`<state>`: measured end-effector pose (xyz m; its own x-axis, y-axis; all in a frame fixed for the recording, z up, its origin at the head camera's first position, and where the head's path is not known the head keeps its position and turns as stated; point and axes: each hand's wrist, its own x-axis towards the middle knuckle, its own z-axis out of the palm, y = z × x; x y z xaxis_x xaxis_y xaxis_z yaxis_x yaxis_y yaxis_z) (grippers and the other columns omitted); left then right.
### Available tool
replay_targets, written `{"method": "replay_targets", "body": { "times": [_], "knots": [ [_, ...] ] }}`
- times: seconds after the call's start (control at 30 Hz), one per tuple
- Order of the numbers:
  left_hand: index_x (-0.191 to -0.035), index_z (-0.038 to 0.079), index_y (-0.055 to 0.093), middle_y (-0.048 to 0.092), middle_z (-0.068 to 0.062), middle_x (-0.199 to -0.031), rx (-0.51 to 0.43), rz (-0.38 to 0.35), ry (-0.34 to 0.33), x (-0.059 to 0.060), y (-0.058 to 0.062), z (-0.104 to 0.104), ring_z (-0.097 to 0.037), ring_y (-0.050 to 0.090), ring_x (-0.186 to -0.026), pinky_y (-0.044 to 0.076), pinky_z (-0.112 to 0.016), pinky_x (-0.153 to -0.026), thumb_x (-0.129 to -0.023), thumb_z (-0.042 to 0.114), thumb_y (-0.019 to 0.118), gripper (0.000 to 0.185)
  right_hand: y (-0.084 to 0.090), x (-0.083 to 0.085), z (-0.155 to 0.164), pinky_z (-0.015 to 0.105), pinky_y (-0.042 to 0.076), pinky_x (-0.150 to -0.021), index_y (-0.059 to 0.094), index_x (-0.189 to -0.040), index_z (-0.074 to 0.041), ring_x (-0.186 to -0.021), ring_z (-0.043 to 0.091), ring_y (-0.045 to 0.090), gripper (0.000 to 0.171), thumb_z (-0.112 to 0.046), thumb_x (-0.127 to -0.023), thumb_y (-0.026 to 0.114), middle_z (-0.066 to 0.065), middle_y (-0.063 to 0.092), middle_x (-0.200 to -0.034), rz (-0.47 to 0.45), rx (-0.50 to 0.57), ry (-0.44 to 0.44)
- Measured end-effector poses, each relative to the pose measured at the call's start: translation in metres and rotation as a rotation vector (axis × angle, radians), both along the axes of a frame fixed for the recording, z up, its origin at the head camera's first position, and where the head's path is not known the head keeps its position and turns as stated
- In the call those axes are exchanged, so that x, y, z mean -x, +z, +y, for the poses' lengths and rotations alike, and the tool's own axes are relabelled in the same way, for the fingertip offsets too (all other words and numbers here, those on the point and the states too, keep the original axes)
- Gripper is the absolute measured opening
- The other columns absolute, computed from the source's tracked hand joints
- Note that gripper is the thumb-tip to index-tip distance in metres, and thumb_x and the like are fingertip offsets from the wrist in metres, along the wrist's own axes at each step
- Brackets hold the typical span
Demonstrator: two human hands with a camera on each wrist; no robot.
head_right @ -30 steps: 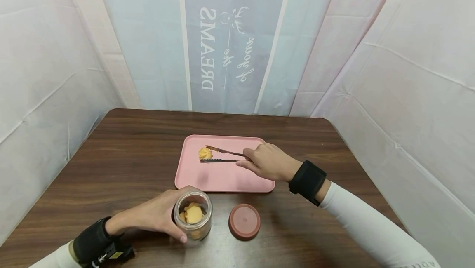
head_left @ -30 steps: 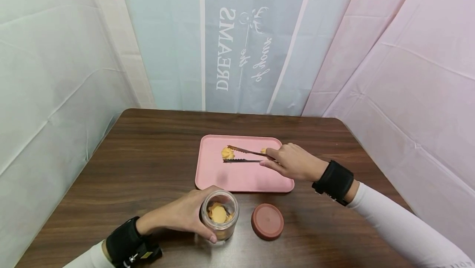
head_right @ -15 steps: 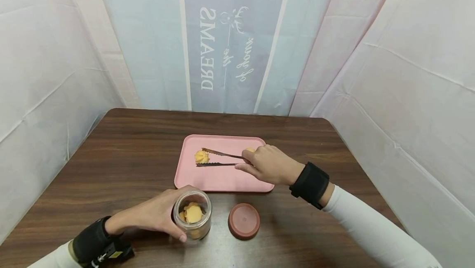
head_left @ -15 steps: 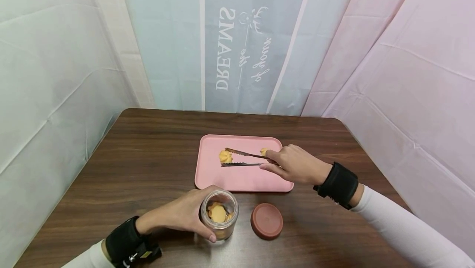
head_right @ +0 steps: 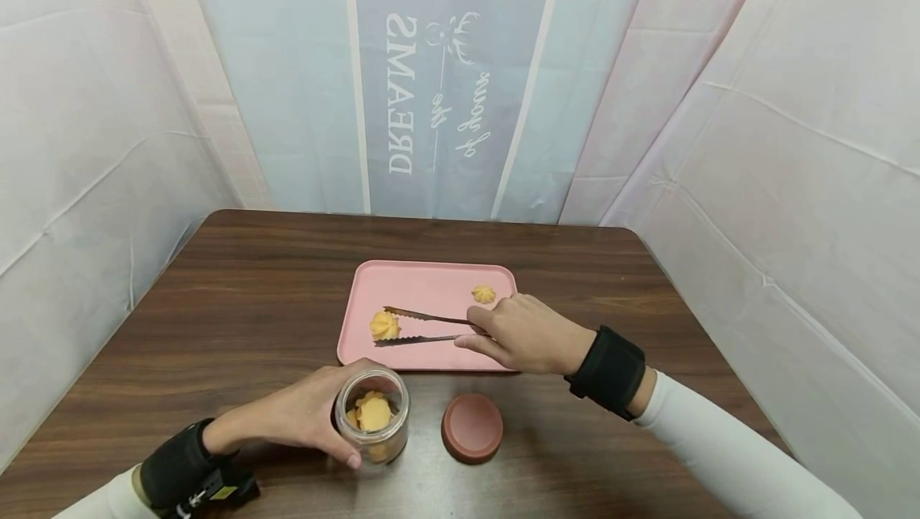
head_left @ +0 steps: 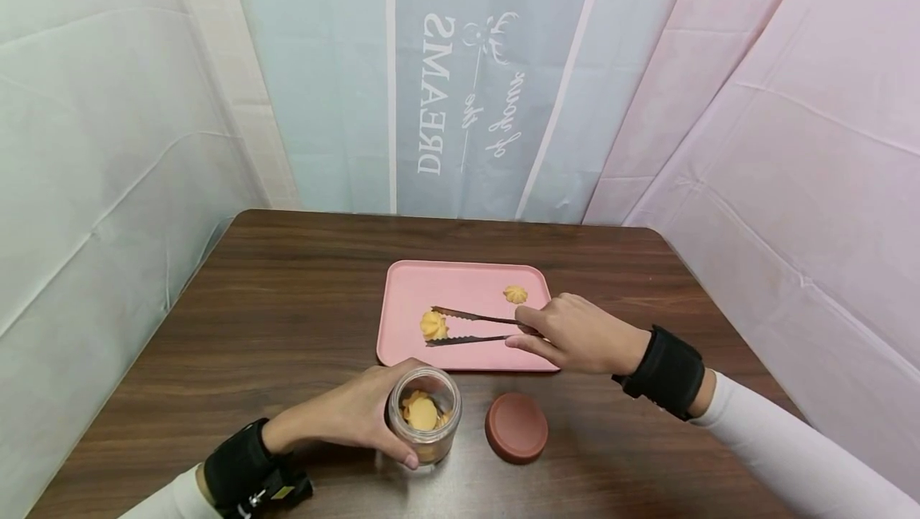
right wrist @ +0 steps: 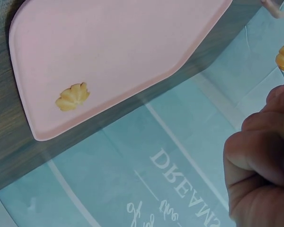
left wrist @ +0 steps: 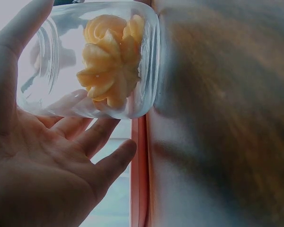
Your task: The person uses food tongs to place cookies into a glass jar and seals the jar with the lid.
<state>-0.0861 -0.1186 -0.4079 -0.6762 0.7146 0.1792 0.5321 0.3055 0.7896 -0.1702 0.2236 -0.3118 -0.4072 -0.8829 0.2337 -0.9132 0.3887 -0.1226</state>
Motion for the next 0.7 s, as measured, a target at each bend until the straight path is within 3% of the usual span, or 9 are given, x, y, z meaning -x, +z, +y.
{"method": "replay_targets", "body": {
  "times": [0.23, 0.43, 0.7],
  "knots": [
    [-0.141, 0.028, 0.054, 0.071, 0.006, -0.13, 0.023, 0.0, 0.018, -0.001, 0.0, 0.0, -0.007, 0.065, -0.116, 0.053, -0.03, -0.101, -0.071, 0.044, 0.099, 0.085, -0.001, -0.007, 0.002, 0.013, 0.02, -0.051, 0.046, -0.078, -0.021, -0.053, -0.01, 0.023, 0.038, -0.039, -0.108, 0.062, -0.021, 0.026, -0.062, -0.003, 0.009, 0.026],
    [-0.136, 0.017, 0.055, 0.072, 0.006, -0.121, 0.043, 0.025, 0.032, -0.002, 0.0, -0.001, -0.006, 0.065, -0.108, 0.055, -0.029, -0.094, -0.07, 0.044, 0.099, 0.083, 0.0, -0.016, 0.001, 0.014, 0.018, -0.052, 0.046, -0.08, -0.021, -0.054, -0.01, 0.021, 0.039, -0.045, -0.109, 0.056, -0.021, 0.023, -0.064, -0.008, -0.016, 0.05],
    [-0.143, 0.016, 0.051, 0.067, 0.006, -0.121, 0.129, 0.049, 0.088, -0.003, 0.002, -0.003, -0.009, 0.063, -0.109, 0.054, -0.035, -0.095, -0.07, 0.053, 0.096, 0.094, -0.002, -0.025, 0.001, 0.011, 0.017, -0.054, 0.045, -0.082, -0.02, -0.056, -0.01, 0.02, 0.04, -0.046, -0.111, 0.052, -0.019, 0.023, -0.064, 0.033, -0.001, 0.145]
  ]
}}
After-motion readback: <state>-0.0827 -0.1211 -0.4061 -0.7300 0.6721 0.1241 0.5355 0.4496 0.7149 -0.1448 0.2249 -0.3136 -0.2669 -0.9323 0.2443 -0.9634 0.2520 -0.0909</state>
